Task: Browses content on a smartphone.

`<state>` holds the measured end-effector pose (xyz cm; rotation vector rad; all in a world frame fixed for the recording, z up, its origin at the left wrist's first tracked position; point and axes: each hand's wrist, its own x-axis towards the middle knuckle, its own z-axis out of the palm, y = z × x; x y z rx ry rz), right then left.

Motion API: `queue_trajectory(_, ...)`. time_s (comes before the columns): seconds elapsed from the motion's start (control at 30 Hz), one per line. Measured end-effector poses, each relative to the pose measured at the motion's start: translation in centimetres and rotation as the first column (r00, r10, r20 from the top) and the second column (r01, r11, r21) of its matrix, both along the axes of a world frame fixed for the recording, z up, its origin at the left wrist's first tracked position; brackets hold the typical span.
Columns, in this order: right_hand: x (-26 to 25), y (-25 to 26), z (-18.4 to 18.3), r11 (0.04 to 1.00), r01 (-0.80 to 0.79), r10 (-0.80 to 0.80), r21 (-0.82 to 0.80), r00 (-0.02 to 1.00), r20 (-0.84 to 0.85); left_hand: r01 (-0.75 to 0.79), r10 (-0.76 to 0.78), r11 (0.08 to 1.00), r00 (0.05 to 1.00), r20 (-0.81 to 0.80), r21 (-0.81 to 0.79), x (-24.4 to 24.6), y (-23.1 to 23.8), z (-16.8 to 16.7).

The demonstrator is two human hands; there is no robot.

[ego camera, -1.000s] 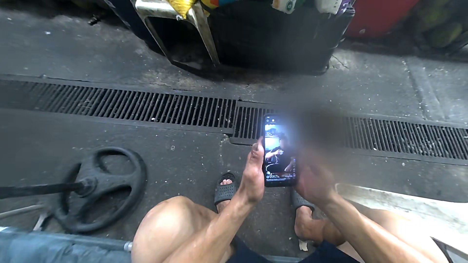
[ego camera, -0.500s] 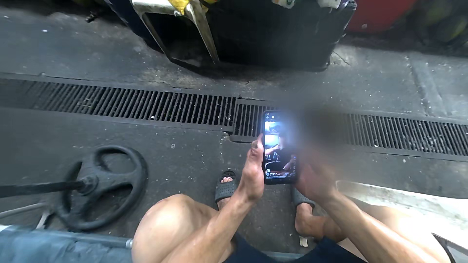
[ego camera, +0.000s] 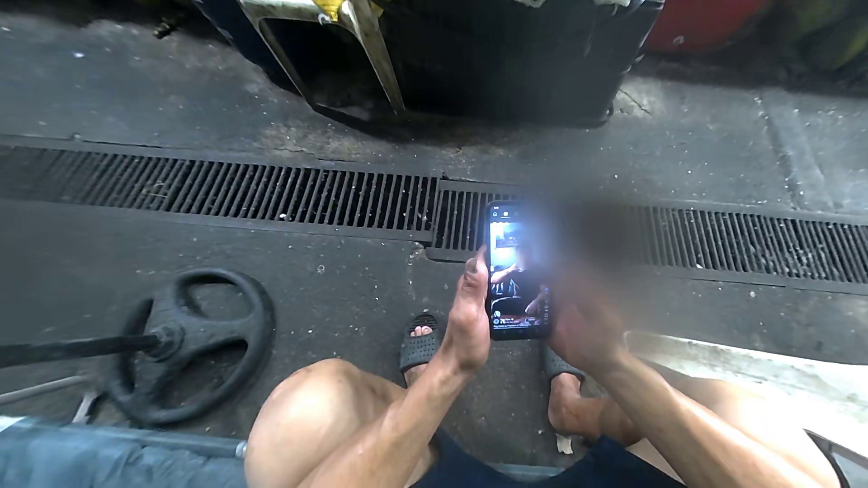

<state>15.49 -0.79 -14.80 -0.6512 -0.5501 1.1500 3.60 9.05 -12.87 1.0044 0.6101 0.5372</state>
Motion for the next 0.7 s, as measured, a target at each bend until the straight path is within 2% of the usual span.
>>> queue_trajectory(0.7,-0.01,-0.07,-0.05,1.0,0.013,-0.013,-0.022,1.0,0.011,0.019,-0.02,1.0,0.998,0.063,0.015,0.0,0.12,-0.26)
